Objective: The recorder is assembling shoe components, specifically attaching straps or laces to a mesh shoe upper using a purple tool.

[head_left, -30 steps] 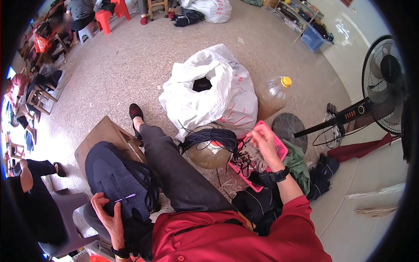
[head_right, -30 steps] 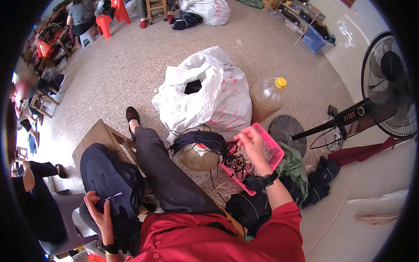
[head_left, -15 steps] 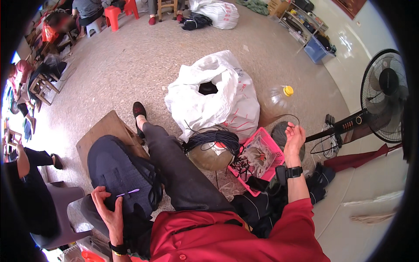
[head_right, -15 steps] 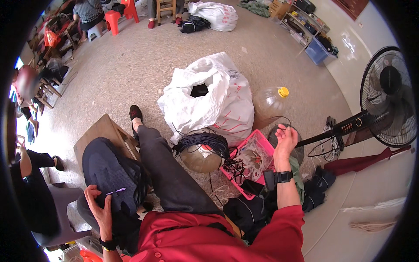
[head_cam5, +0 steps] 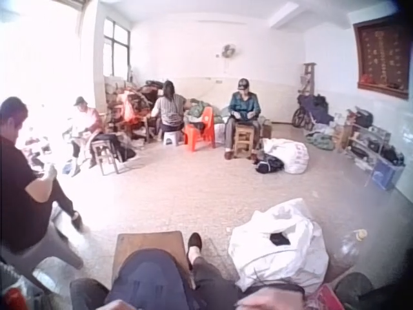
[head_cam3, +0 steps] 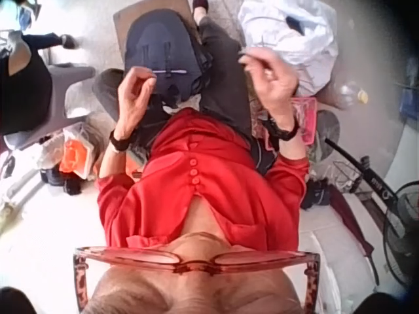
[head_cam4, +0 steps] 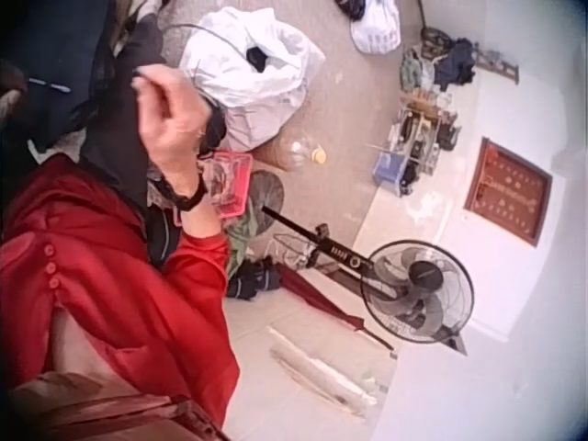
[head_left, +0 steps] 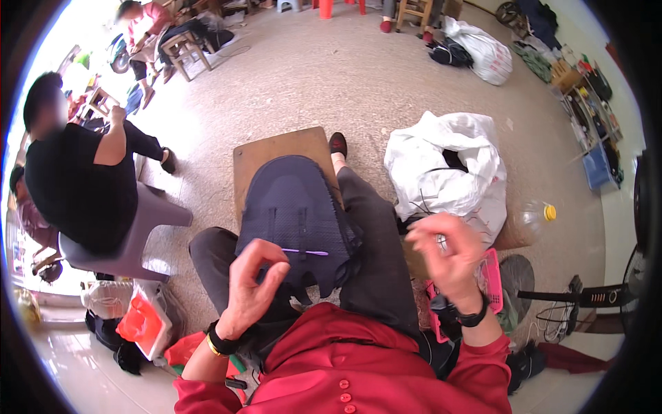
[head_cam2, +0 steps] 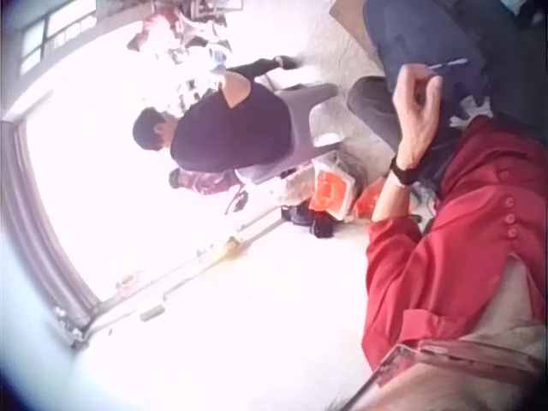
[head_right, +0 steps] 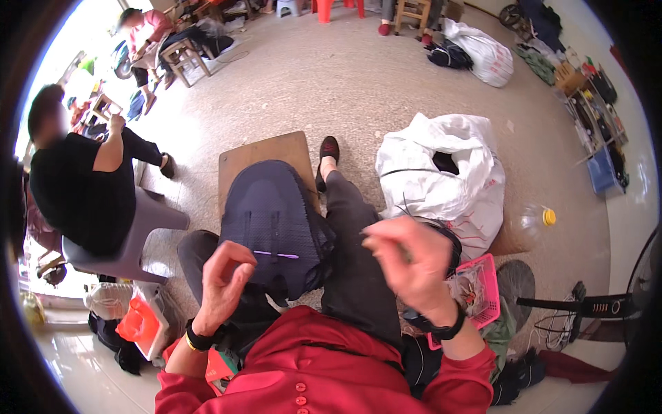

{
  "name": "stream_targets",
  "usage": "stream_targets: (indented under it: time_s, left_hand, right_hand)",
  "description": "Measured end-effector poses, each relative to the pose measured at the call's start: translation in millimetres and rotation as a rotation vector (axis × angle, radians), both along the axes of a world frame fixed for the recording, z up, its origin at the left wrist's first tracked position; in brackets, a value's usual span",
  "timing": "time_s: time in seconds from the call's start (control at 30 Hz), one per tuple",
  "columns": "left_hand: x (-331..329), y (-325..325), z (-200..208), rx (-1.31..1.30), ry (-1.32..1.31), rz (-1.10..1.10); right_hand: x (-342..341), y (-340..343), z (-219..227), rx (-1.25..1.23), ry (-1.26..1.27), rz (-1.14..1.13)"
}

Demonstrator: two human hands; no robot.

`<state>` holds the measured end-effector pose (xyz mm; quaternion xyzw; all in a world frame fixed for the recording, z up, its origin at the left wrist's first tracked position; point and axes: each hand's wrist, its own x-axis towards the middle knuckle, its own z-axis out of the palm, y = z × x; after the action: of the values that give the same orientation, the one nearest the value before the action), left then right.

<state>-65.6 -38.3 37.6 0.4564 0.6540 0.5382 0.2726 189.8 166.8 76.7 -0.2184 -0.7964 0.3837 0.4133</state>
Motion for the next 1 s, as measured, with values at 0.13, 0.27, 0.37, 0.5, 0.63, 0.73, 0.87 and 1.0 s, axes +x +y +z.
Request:
stream_targets:
  time_s: [0.13, 0.27, 0.37, 0.5, 0.63, 0.73, 0.87, 1.0]
  left_hand:
    - [15.4, -4.8, 4.8, -0.132, -0.531, -0.331]
    - [23.7, -0.3, 3.0, -0.169, -0.669, -0.278]
    - [24.1, 2.0, -1.9, -0.299, -0.646, -0.268]
    - [23.7, 1.5, -9.4, -0.225, -0.708, -0.225]
    - [17.9, 6.6, -1.5, -0.108, -0.743, -0.119]
    - [9.6, 9.4, -1.4, -0.068, -0.728, -0.124]
    - [8.1, 13.2, -0.3, -0.004, -0.779, -0.115]
    - [8.4, 19.3, -1.8, 0.041, -0.762, -0.089]
  right_hand:
    - [-50.1, -33.0, -22.0, 0.149, -0.074, 0.360]
    - [-51.2, -57.3, -44.9, 0.186, -0.164, 0.492]
    - [-44.8, -62.5, -48.8, 0.145, -0.171, 0.501]
    - [-27.2, -57.6, -54.4, 0.217, -0.193, 0.479]
    - [3.6, -49.6, -50.7, 0.273, -0.315, 0.403]
    - [31.4, -47.7, -51.0, 0.215, -0.375, 0.296]
    - [68.5, -50.1, -50.2, 0.021, -0.487, 0.164]
    - [106.4, -47.8, -62.1, -0.133, -0.623, 0.119]
